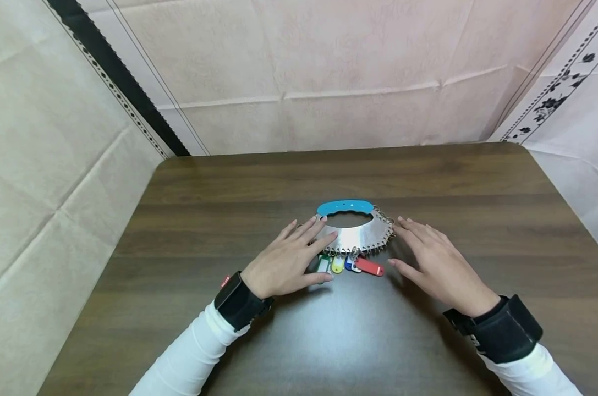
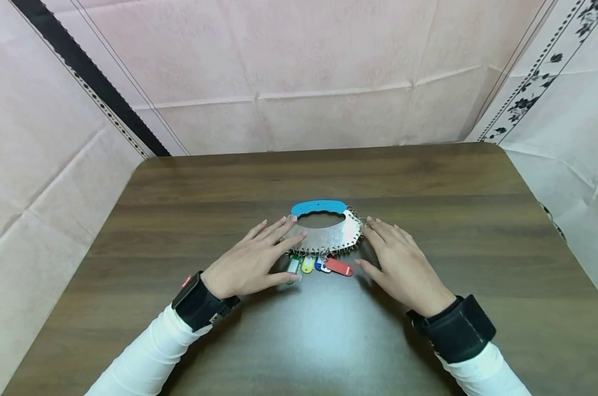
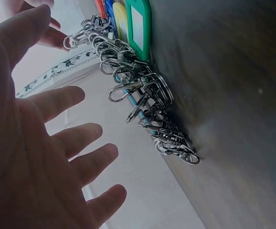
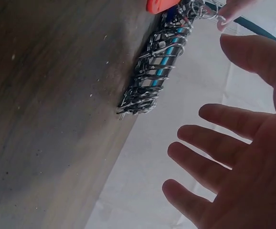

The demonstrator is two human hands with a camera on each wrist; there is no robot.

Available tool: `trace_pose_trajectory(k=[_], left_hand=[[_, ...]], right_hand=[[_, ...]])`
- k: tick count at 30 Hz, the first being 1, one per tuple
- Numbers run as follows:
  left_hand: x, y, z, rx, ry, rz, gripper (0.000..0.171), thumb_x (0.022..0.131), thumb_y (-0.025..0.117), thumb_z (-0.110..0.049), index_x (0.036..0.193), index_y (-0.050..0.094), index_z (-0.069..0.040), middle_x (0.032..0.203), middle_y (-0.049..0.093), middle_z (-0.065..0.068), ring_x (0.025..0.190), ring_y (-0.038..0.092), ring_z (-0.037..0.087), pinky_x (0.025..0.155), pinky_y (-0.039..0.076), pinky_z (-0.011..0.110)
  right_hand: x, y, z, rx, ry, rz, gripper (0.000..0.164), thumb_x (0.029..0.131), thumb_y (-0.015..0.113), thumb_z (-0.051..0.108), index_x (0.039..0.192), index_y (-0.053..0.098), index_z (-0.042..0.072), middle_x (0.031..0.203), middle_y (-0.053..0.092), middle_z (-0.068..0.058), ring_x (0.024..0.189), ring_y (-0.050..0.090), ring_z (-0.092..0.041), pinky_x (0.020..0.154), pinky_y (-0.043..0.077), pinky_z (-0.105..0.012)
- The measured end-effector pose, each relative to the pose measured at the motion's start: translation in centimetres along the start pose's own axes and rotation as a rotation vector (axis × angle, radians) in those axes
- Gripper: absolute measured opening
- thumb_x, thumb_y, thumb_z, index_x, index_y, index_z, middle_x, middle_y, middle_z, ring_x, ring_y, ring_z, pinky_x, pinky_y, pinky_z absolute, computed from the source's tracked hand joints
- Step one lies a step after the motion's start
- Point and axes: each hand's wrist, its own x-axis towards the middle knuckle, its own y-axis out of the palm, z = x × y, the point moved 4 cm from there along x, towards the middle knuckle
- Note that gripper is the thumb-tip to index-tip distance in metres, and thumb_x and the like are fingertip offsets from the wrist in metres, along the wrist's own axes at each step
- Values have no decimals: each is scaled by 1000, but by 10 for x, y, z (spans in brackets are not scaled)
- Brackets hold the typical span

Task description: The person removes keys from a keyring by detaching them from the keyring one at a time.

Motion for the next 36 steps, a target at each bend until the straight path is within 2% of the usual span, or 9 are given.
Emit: trace_pose_trajectory(k=[9,15,22,29,36], left_hand=[[1,-1,-4,25,12,-10,82,94,55,-67,160,31,-23,169,20,8,157,19,28,127,19,54],[0,0,-5,35,8,-3,82,95,54,-67,160,30,-23,169,20,9,158,19,28,127,17,52],[1,1,-6,42,16,-5,82,95,53,-68,160,29,-24,170,17,8,158,19,28,128,16,52],[2,2,-6,33,11,7,82,95,53,-68,161,29,-25,170,16,8,158,19,28,128,16,52],[2,2,-5,36,19,4,82,95,52,-68,161,29,-23,170,18,9,157,20,29,127,17,53]], right_hand=[[5,1,-12,-17,31,23,63,92,75,29,142,53,-3,148,50,-27,137,46,-46,112,35,-66],[10,4,-20,-3,50,57,60,94,73,27,141,53,-3,147,51,-28,136,46,-47,110,35,-68],[16,7,-27,11,54,59,53,94,72,20,138,55,-4,144,53,-28,134,48,-47,109,37,-67],[23,8,-32,-15,11,15,45,90,69,4,133,59,-7,139,57,-29,127,54,-46,102,43,-65],[33,9,-41,-25,-1,-2,35,93,65,2,128,63,-4,132,61,-27,121,57,-45,96,46,-64]])
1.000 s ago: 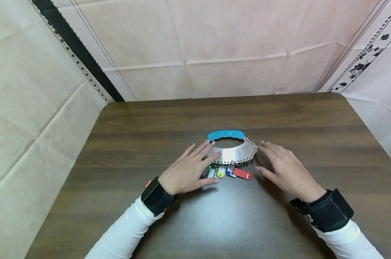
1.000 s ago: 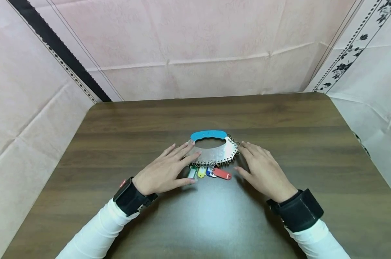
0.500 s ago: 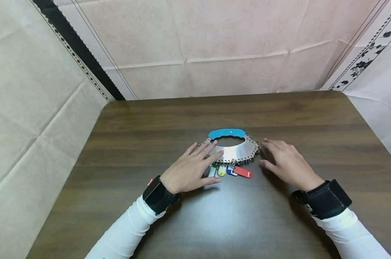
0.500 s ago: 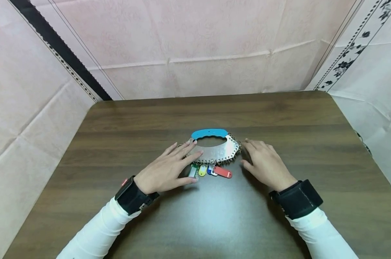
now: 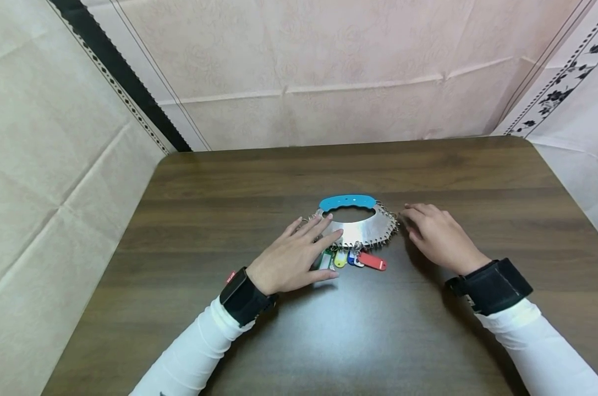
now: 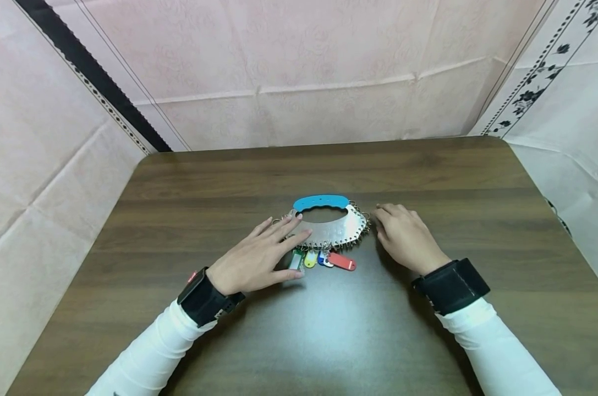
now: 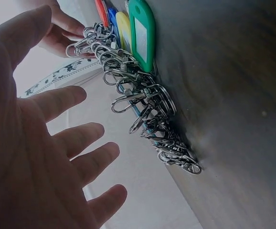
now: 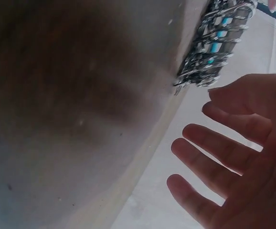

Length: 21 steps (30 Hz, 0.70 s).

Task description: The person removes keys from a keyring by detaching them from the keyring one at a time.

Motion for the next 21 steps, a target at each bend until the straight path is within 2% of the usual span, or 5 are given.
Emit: trace_pose_trajectory(k=[6,21], left_hand=[[0,-2,0,8,2,4,83,96,51,-69,161,28,-23,170,18,9,157,19,29,127,17,52],[-1,-2,-1,6,-7,27,81,96,48,-70,161,28,-24,170,17,7,158,18,28,128,15,51]], right_hand=[[8,2,-6,0,-17,-15,30,94,65,4,123,66,-4,126,64,-26,117,60,-44,92,47,-63],[26,2,-11,-6,-29,82,25,94,69,6,117,71,0,126,65,-25,119,58,-44,95,48,-63]])
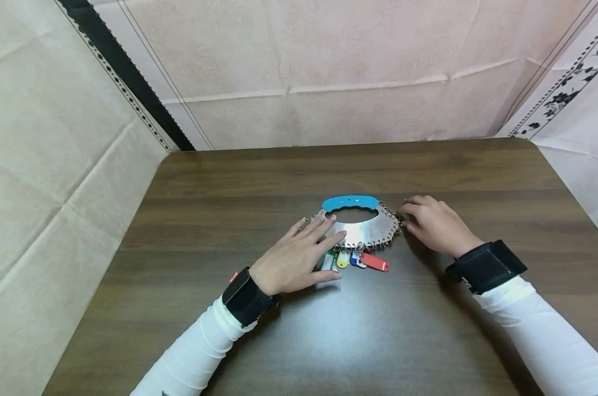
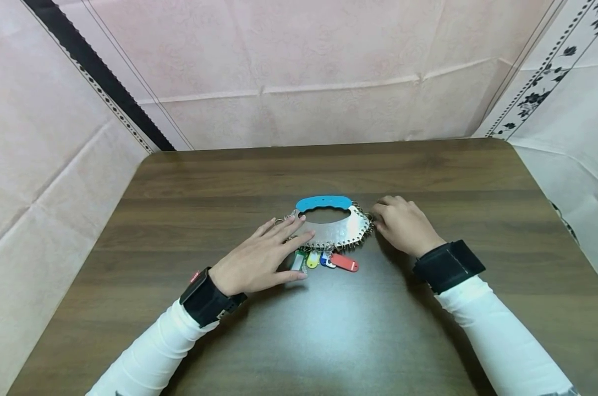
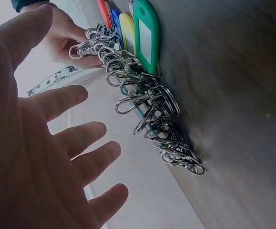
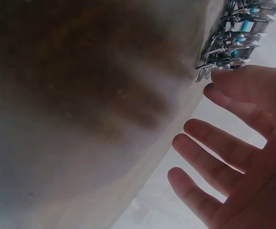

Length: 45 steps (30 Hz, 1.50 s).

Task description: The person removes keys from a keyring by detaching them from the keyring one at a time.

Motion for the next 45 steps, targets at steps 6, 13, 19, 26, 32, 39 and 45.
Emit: trace_pose_trajectory(k=[6,13,19,26,32,39,45], left_hand=[[0,0,-1,5,1,8,81,96,48,-70,161,29,-25,170,17,7,158,19,28,128,16,50],[0,1,0,1,3,23,82,96,47,-71,161,29,-24,170,17,7,158,18,27,128,15,51],[0,2,-1,-6,9,25,81,96,48,-70,161,29,-24,170,18,9,158,18,27,128,15,51],[0,3,-1,-24,-5,45,81,96,48,-69,161,28,-25,170,16,6,158,17,24,128,14,51],[0,3,-1,-18,-1,38,81,97,47,-70,161,29,-24,170,17,7,158,18,25,128,14,51],[1,4,0,-30,-7,53,80,97,47,-69,161,28,-25,170,17,6,158,18,25,129,10,50],[2,6,1,-33,-10,67,80,97,47,-69,161,28,-25,170,18,6,158,17,25,129,11,51]], right_hand=[[7,0,2,-24,-8,33,25,91,71,5,116,73,1,123,66,-25,117,60,-43,95,50,-62],[12,2,2,-31,2,80,28,89,73,3,118,73,2,121,67,-23,114,61,-41,95,52,-61],[14,4,0,-17,9,112,30,90,72,3,120,72,2,119,67,-23,113,62,-41,94,52,-60],[18,5,0,23,37,135,30,90,72,3,120,70,0,121,64,-24,112,62,-40,94,53,-59],[21,6,-1,68,59,131,26,90,72,3,116,70,0,114,63,-21,101,60,-33,87,55,-54],[22,8,-2,89,87,136,25,91,69,2,116,70,-1,113,61,-19,98,57,-31,85,55,-52],[22,8,-1,103,90,132,24,91,69,2,115,69,-1,114,61,-19,100,57,-32,86,54,-51]])
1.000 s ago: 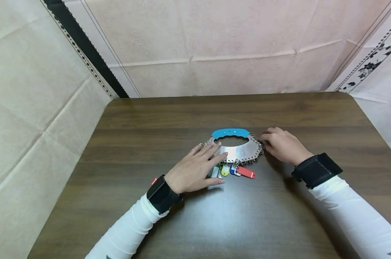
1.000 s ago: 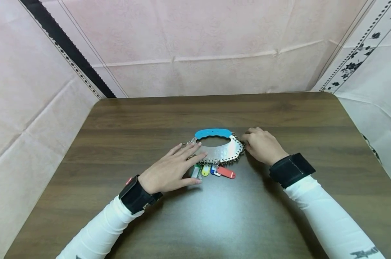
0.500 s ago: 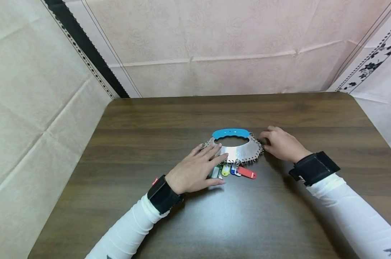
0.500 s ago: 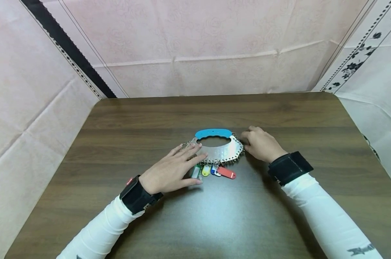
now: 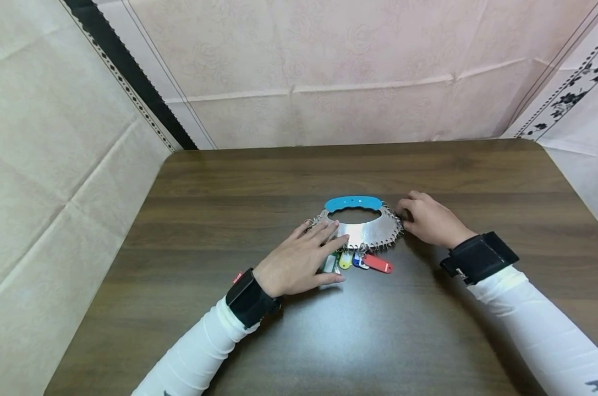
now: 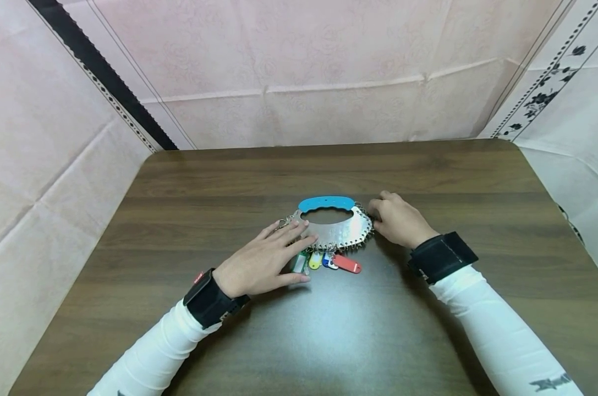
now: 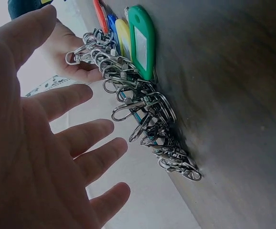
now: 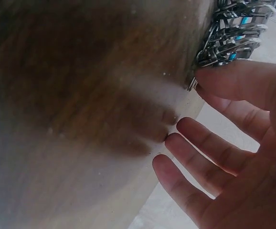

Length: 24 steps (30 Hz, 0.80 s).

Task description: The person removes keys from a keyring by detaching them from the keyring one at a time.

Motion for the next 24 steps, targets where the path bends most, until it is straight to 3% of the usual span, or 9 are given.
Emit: trace_pose_trajectory(k=[15,24], left_hand=[[0,-1,-1,-5,9,-3,79,97,50,-68,160,31,-24,169,21,7,157,21,25,128,12,51],[0,0,-1,-1,7,-1,79,96,51,-67,160,31,-24,169,23,6,157,21,25,128,12,51]], right_hand=[[1,-1,-2,47,4,11,21,94,64,3,112,69,-6,112,59,-19,102,57,-32,88,52,-51],[-1,-2,-1,29,-35,-35,17,97,59,0,107,71,-6,108,62,-19,102,61,-33,88,54,-51]])
